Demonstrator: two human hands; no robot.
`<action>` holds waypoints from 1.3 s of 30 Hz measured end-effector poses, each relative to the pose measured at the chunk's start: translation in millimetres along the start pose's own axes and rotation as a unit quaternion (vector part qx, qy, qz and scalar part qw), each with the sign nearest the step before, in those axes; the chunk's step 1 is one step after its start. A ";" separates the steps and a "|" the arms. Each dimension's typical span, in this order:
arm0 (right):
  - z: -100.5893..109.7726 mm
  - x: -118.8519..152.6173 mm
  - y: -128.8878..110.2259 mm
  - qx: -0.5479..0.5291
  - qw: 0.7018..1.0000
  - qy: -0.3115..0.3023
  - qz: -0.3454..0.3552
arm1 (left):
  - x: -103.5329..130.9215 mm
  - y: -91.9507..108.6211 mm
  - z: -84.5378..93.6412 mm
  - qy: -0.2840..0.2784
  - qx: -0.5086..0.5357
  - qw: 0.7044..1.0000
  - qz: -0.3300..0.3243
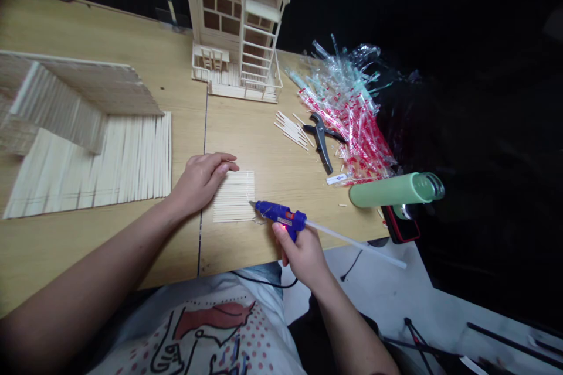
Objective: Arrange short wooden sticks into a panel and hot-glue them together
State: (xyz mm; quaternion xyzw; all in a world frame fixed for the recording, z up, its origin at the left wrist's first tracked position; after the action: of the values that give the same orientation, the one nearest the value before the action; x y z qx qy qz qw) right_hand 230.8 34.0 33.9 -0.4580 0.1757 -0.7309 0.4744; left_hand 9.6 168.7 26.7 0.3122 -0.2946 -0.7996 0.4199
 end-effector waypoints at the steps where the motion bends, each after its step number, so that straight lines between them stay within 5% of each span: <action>1: 0.0 1.1 -0.1 0.004 1.000 -0.001 0.002 | -0.1 0.2 0.1 -0.001 0.001 1.000 0.001; 39: 0.0 18.3 5.3 0.043 0.999 0.030 -0.012 | -0.3 -0.1 -0.7 -0.005 0.001 1.000 0.004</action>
State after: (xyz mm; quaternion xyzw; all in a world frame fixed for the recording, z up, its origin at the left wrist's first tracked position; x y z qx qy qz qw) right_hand 231.3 15.8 39.4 -0.4176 0.1528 -0.7567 0.4793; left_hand 10.2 168.9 26.3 0.3071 -0.2992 -0.7991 0.4214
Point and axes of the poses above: each hand's wrist, its own x-axis away from the middle knuckle, its own z-axis out of the back of the hand, y = z × x, the point moved 5 cm from there along -x, towards the middle knuckle, and after that the axes turned 10 degrees about -z, right-handed, at the moved point
